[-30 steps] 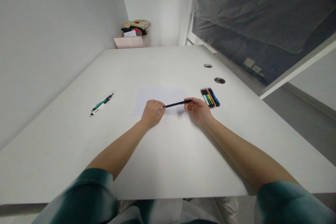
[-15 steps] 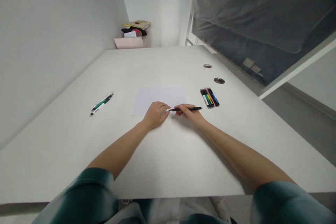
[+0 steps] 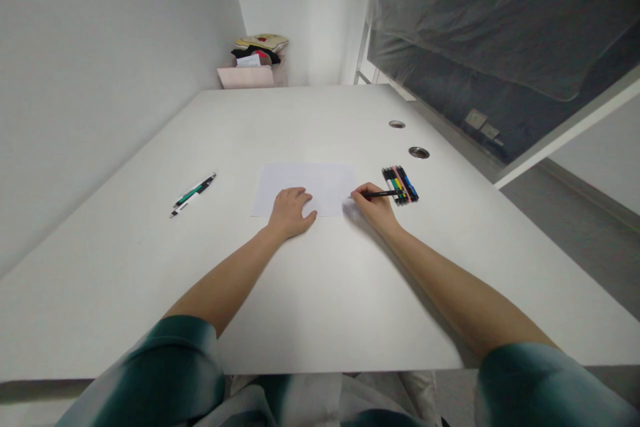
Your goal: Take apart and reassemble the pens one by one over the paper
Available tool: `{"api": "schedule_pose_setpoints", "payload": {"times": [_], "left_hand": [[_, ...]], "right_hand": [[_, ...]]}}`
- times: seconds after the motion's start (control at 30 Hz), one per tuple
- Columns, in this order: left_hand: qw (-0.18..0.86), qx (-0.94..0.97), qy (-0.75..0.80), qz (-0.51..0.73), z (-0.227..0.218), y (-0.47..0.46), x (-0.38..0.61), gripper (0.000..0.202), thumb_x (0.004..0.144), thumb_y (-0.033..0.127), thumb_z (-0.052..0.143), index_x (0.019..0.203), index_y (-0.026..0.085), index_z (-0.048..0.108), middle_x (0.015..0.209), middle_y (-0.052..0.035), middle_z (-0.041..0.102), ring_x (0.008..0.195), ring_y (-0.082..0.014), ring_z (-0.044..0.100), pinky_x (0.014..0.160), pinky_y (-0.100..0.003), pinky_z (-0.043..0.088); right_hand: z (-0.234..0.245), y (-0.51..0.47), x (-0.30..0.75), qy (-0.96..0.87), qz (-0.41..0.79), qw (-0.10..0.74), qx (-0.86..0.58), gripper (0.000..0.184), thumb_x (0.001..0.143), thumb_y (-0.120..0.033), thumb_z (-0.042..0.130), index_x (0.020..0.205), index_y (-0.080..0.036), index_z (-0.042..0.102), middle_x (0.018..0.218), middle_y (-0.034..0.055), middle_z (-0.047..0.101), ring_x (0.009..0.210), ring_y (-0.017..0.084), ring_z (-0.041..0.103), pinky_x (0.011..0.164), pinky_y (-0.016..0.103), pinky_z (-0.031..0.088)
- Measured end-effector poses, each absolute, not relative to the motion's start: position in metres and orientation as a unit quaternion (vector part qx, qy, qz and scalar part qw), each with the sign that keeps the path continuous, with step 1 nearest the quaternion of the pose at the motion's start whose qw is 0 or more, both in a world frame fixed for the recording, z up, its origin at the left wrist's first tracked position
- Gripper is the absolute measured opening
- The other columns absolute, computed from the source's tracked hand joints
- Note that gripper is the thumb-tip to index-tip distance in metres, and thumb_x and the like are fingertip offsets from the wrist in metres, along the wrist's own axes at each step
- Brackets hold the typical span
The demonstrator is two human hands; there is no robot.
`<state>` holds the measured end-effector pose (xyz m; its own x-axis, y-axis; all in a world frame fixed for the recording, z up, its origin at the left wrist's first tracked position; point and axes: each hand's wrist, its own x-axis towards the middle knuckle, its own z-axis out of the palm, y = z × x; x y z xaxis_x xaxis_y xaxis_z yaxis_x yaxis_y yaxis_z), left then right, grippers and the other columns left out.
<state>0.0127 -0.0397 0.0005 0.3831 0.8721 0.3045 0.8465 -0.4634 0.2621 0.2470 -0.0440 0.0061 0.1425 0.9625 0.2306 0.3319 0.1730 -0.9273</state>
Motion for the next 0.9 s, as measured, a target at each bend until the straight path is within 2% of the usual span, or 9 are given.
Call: {"api": "schedule_pose_setpoints", "payload": {"times": [0.17,0.4,0.9], "left_hand": [[0.043,0.833,0.51,0.209,-0.0036,-0.0365,0.0114,0.037,0.081,0.039,0.062,0.111,0.017,0.066,0.125,-0.0157,0.061,0.117,-0.0335,0.055,0.103,-0.053,0.043],[0.037,0.835,0.509,0.207,-0.0057,-0.0355,0.0109,0.039,0.081,0.04,0.062,0.111,0.016,0.065,0.124,-0.0157,0.061,0.116,-0.0335,0.055,0.102,-0.052,0.044],[0.043,0.833,0.516,0.195,-0.0016,-0.0363,0.0119,0.04,0.081,0.04,0.062,0.112,0.016,0.065,0.124,-0.0153,0.061,0.116,-0.0338,0.055,0.101,-0.051,0.044]], "right_hand": [[0.0043,-0.0441,0.2472,-0.575,0.338,0.483,-0.568,0.012,0.07,-0.031,0.062,0.067,-0.024,0.054,0.058,-0.0017,0.056,0.058,0.015,0.049,0.058,0.031,0.038],[0.0036,-0.045,0.2487,-0.603,0.306,0.45,-0.583,0.021,0.074,-0.033,0.058,0.059,-0.023,0.047,0.052,-0.0016,0.054,0.054,0.015,0.047,0.056,0.031,0.034],[0.0004,-0.0421,0.2497,-0.635,0.261,0.442,-0.576,0.02,0.073,-0.031,0.055,0.058,-0.024,0.044,0.052,-0.002,0.05,0.055,0.015,0.045,0.057,0.031,0.032]]}}
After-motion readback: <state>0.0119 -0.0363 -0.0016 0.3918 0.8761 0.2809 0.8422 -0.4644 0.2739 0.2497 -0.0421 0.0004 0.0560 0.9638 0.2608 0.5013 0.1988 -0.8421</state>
